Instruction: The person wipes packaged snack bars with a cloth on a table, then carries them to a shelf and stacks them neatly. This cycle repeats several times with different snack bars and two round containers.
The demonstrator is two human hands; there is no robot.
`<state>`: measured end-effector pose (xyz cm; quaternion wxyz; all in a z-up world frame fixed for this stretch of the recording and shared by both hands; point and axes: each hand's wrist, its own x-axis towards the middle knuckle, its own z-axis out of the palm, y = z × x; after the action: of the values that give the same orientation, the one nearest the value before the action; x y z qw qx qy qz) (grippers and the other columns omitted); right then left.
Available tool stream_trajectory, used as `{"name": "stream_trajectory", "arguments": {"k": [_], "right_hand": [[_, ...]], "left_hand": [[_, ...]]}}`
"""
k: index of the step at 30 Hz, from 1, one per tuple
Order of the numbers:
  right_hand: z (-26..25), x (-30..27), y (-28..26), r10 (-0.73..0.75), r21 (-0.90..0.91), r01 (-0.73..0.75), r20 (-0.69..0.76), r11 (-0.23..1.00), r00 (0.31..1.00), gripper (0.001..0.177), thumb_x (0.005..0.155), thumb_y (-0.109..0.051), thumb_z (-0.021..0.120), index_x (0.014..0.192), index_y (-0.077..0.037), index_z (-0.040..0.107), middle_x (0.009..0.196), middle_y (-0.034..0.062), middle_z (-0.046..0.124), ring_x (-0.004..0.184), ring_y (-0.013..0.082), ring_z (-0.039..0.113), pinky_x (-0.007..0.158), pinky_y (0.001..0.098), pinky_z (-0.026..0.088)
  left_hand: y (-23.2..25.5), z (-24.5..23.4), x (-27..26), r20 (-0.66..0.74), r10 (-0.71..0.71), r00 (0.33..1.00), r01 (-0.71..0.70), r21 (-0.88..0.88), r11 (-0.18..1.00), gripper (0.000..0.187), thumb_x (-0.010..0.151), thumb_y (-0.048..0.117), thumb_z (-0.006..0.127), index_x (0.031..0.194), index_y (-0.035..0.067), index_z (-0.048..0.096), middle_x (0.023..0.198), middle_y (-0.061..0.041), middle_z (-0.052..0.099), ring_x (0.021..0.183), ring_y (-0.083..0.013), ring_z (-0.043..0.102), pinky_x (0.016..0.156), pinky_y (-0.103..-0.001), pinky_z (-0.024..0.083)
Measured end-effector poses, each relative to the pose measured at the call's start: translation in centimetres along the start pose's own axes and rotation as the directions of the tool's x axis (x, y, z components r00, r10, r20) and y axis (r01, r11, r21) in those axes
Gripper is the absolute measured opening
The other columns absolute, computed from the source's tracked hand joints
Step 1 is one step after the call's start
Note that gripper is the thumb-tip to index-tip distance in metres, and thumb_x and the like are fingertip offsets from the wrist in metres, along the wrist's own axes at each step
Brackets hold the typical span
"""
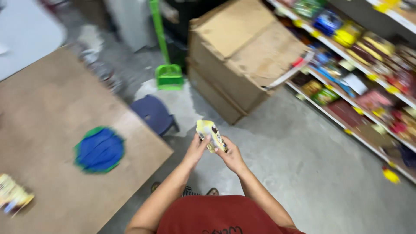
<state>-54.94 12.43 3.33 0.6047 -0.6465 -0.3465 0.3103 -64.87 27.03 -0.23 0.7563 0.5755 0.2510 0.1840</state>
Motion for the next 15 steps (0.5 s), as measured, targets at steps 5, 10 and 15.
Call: {"name": "stream_trajectory", "arguments": {"k": [5,10,15], "right_hand": [[-11.0,-6.9,-2.3,-0.230,-0.479,0.069,-0.286,0.875,0.930,0.041,0.089,0.000,0.066,0.130,-0.004,0.063,0.129,0.0138,0.068,0.119,0.0281,0.065,0.098,0.0368,0.054],[-19.4,-11.1,0.2,-0.354,-0.764,-0.061,-0.366,0.642,0.861,0.044,0.086,0.005,0.066,0.127,-0.008,0.068,0.132,0.0178,0.066,0.129,0.0396,0.059,0.106,0.0436,0.050],[-26.2,-11.2,2.1,-0.318,-0.674,-0.098,-0.465,0.732,0.826,0.052,0.084,-0.002,0.072,0.134,-0.008,0.063,0.147,0.0207,0.051,0.141,0.0416,0.046,0.113,0.0457,0.042]], "left_hand": [[-3.6,12.3,2.6,0.395,-0.311,0.865,0.442,-0.302,0.845,0.054,0.097,0.045,0.054,0.141,0.013,0.048,0.132,-0.007,0.060,0.117,-0.0196,0.061,0.098,-0.044,0.049],[-8.4,21.8,5.4,0.613,-0.394,0.685,0.708,-0.432,0.558,0.055,0.099,0.047,0.055,0.134,0.005,0.055,0.127,-0.014,0.066,0.115,-0.0271,0.064,0.100,-0.046,0.052],[-12.6,28.0,11.4,0.556,-0.530,0.641,0.757,-0.343,0.556,0.037,0.095,0.023,0.062,0.128,0.005,0.059,0.123,-0.014,0.069,0.115,-0.0266,0.067,0.101,-0.045,0.054]]}}
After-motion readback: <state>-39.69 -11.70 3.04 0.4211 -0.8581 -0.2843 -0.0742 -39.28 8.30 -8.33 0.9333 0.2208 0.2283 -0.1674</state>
